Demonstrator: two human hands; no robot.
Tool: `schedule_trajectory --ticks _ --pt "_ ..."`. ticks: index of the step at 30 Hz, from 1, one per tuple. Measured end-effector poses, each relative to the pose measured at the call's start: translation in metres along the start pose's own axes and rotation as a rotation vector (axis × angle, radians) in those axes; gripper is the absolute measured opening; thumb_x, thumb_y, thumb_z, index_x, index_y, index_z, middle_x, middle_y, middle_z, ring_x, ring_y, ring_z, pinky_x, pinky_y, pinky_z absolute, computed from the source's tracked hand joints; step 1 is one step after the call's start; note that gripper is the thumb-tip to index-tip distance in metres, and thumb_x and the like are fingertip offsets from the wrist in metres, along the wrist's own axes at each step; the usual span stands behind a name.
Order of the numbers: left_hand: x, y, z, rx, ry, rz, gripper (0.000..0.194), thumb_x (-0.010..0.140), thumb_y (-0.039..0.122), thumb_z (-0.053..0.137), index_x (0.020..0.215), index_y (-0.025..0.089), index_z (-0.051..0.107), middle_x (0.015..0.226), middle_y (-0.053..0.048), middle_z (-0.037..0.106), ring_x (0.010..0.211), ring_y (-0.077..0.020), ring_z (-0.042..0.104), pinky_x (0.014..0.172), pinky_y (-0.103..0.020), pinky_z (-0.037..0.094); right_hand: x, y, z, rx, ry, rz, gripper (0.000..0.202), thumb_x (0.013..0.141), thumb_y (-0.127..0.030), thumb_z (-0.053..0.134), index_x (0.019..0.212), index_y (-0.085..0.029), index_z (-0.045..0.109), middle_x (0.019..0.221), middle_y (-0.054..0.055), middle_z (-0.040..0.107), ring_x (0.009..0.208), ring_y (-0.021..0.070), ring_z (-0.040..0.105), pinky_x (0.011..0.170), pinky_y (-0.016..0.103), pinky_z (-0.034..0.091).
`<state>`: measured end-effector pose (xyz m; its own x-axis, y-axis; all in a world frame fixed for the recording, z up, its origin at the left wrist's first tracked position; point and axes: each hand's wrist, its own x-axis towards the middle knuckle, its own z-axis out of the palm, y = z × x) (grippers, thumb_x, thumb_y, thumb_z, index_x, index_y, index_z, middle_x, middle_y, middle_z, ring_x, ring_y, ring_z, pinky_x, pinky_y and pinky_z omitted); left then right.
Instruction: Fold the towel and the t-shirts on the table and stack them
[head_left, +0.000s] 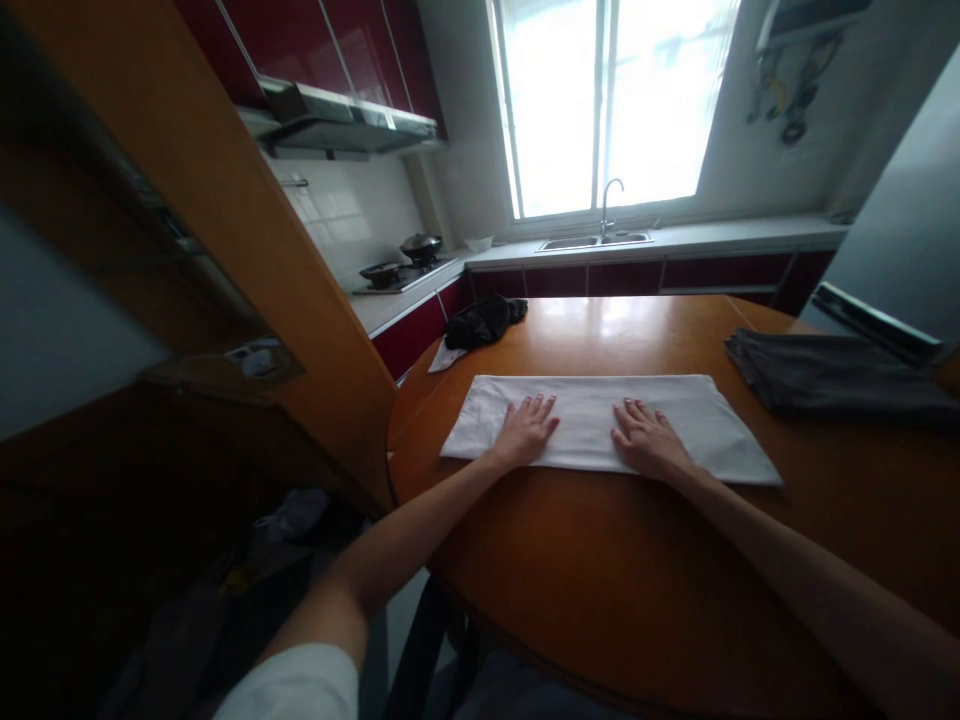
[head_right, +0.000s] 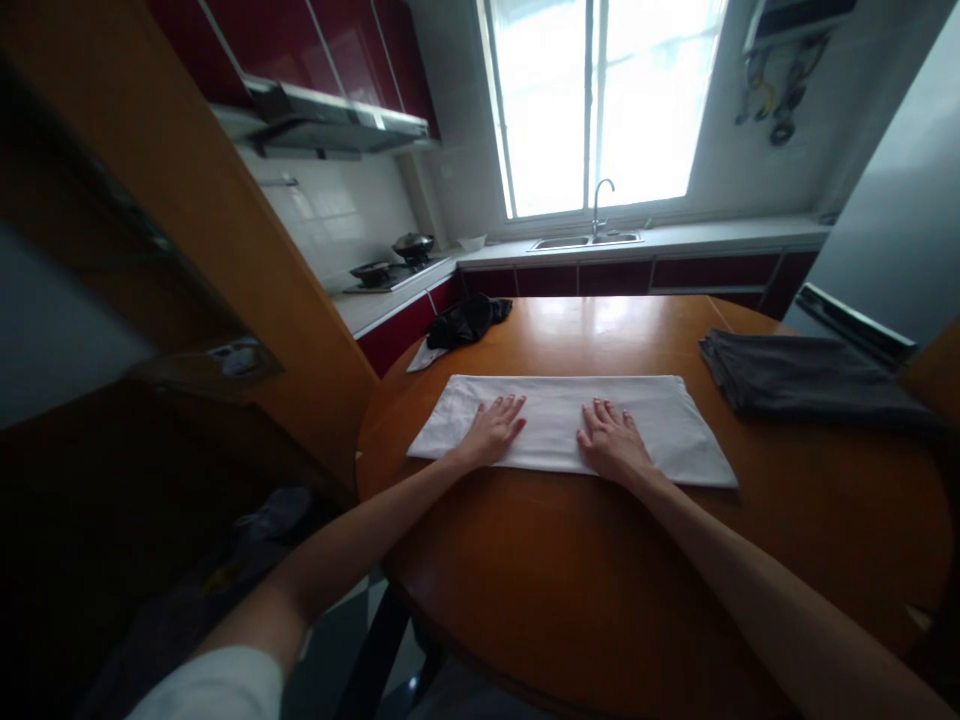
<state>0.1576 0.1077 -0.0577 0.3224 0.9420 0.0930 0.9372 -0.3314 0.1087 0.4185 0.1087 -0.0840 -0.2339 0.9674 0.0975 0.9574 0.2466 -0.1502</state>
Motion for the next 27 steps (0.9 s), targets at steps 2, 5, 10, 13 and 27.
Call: schedule_trajectory --ticks 2,5,10,13,27 --pt "-0.018 -0.036 -0.007 0.04 -0.014 -0.115 0.06 0.107 0.046 0.021 0.161 0.02 0.026 0.166 -0.01 0.025 0.154 -0.03 0.022 0.122 -0.059 0.017 0.001 0.001 0.001 0.004 0.006 -0.004 0.062 0.1 -0.041 0.033 0.156 -0.014 0.037 0.166 0.014 0.026 0.153 0.0283 0.022 0.122 0.051 0.019" --pt "-0.039 -0.076 -0.015 0.114 -0.024 -0.2 0.062 0.107 0.046 0.023 0.159 0.014 0.03 0.166 -0.013 0.023 0.155 -0.0301 0.019 0.124 -0.057 0.014 0.001 0.001 0.002 0.004 0.002 -0.005 0.062 0.1 -0.041 0.033 0.156 -0.014 0.037 0.166 0.015 0.026 0.153 0.0287 0.022 0.122 0.051 0.019" --pt "-0.038 -0.088 -0.02 0.097 -0.078 -0.248 0.066 0.106 0.051 0.022 0.16 0.013 0.027 0.167 -0.014 0.019 0.155 -0.0321 0.017 0.122 -0.062 0.014 -0.001 0.002 0.0 0.019 -0.016 0.013 0.063 0.1 -0.041 0.033 0.157 -0.014 0.035 0.166 0.014 0.024 0.154 0.0279 0.02 0.122 0.051 0.018" --pt "-0.012 -0.063 -0.02 0.099 0.023 -0.2 0.068 0.105 0.051 0.023 0.159 0.01 0.028 0.167 -0.017 0.021 0.155 -0.0342 0.016 0.122 -0.062 0.013 0.005 -0.002 -0.003 0.039 -0.02 0.034 0.065 0.1 -0.041 0.033 0.158 -0.013 0.031 0.167 0.015 0.022 0.154 0.0276 0.02 0.122 0.053 0.019" --pt "0.09 0.046 0.027 -0.004 0.021 0.117 0.056 0.104 0.035 0.028 0.158 0.018 0.034 0.165 -0.009 0.029 0.153 -0.0316 0.023 0.122 -0.057 0.022 0.072 -0.027 0.002 0.035 -0.006 -0.013 0.061 0.102 -0.029 0.026 0.158 -0.007 0.029 0.167 0.014 0.021 0.155 0.0259 0.017 0.123 0.051 0.013"
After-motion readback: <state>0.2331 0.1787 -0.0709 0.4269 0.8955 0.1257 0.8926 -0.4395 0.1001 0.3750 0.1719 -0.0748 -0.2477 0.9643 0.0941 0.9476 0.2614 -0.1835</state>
